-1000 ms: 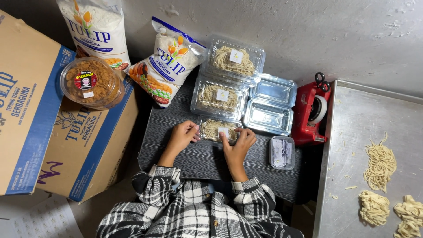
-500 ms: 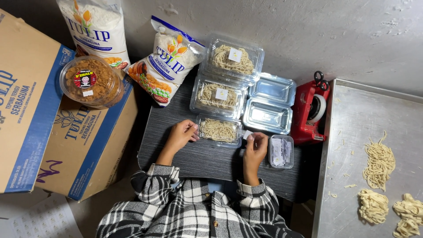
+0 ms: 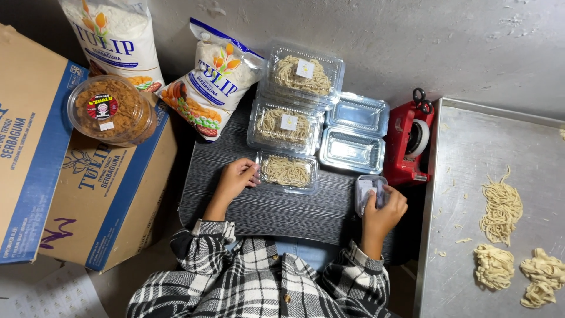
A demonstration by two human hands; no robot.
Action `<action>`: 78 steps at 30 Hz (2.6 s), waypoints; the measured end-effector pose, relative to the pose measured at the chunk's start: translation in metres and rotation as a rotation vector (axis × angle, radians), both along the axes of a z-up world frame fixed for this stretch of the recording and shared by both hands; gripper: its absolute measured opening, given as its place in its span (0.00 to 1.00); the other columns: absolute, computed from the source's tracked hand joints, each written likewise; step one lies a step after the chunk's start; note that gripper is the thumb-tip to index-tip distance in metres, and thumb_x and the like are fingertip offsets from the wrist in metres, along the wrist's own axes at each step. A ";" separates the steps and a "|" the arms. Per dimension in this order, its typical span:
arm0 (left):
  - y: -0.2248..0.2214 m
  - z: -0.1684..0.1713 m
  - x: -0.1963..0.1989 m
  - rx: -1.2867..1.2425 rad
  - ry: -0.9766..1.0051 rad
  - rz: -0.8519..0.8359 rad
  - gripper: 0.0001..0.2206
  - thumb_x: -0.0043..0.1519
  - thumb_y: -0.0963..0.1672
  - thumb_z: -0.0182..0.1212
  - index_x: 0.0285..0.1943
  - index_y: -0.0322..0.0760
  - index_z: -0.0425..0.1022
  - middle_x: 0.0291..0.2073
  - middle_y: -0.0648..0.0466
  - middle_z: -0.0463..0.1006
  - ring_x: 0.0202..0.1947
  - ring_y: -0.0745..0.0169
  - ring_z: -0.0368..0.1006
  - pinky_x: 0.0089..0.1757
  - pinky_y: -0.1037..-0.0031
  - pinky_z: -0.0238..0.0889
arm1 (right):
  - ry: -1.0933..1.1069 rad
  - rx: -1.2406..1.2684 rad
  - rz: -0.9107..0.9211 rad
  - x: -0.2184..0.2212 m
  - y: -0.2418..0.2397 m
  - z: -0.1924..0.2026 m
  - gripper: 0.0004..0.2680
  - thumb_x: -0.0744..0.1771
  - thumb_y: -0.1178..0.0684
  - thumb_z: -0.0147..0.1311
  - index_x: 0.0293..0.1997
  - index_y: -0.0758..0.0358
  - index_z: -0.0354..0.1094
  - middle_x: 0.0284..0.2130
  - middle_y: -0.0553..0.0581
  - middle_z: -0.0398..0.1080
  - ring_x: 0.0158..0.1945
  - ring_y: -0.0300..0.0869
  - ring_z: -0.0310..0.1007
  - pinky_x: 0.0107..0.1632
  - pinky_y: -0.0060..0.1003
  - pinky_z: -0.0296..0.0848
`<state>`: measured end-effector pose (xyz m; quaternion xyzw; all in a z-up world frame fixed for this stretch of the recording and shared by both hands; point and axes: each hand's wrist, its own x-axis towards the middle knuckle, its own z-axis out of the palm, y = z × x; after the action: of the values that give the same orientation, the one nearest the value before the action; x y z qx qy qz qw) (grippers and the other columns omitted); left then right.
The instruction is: The person places small white labels onto clear plastic containers filled with noodles. They press each label into place and stack the labeled containers on top of others. The workspace includes a tape dispenser, additional empty containers, and bulk noodle packaging.
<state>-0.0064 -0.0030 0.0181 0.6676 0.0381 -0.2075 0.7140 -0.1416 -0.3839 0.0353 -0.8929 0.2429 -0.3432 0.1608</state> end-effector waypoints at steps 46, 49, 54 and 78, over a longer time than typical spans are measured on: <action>-0.070 -0.012 -0.074 -0.206 0.340 0.172 0.17 0.67 0.46 0.56 0.56 0.23 0.72 0.25 0.41 0.78 0.14 0.66 0.72 0.14 0.85 0.63 | 0.127 1.756 0.389 -0.010 0.184 0.011 0.08 0.71 0.53 0.43 0.49 0.68 0.63 0.28 0.62 0.67 0.17 0.41 0.67 0.14 0.26 0.59; -0.074 -0.027 -0.072 -0.223 0.302 0.207 0.16 0.65 0.45 0.60 0.53 0.22 0.73 0.22 0.43 0.77 0.12 0.64 0.71 0.13 0.83 0.63 | 0.114 1.811 0.407 0.002 0.186 0.001 0.10 0.71 0.53 0.47 0.53 0.71 0.65 0.27 0.64 0.67 0.17 0.41 0.65 0.13 0.27 0.58; -0.076 -0.026 -0.072 -0.239 0.276 0.247 0.14 0.65 0.44 0.60 0.50 0.22 0.73 0.21 0.46 0.75 0.12 0.66 0.70 0.13 0.84 0.61 | 0.052 1.782 0.353 0.015 0.197 -0.002 0.08 0.70 0.56 0.48 0.50 0.73 0.66 0.29 0.59 0.67 0.19 0.37 0.68 0.14 0.24 0.62; -0.077 -0.025 -0.074 -0.279 0.287 0.269 0.13 0.65 0.44 0.61 0.48 0.24 0.74 0.19 0.48 0.73 0.10 0.67 0.69 0.12 0.82 0.59 | 0.025 1.860 0.363 0.022 0.192 -0.025 0.06 0.69 0.58 0.51 0.46 0.73 0.67 0.25 0.59 0.68 0.16 0.36 0.65 0.12 0.22 0.61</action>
<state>-0.0800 -0.0803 -0.0072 0.5151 0.1986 -0.2066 0.8079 -0.1195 -0.1920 0.0107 -0.4343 0.2780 0.0279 0.8563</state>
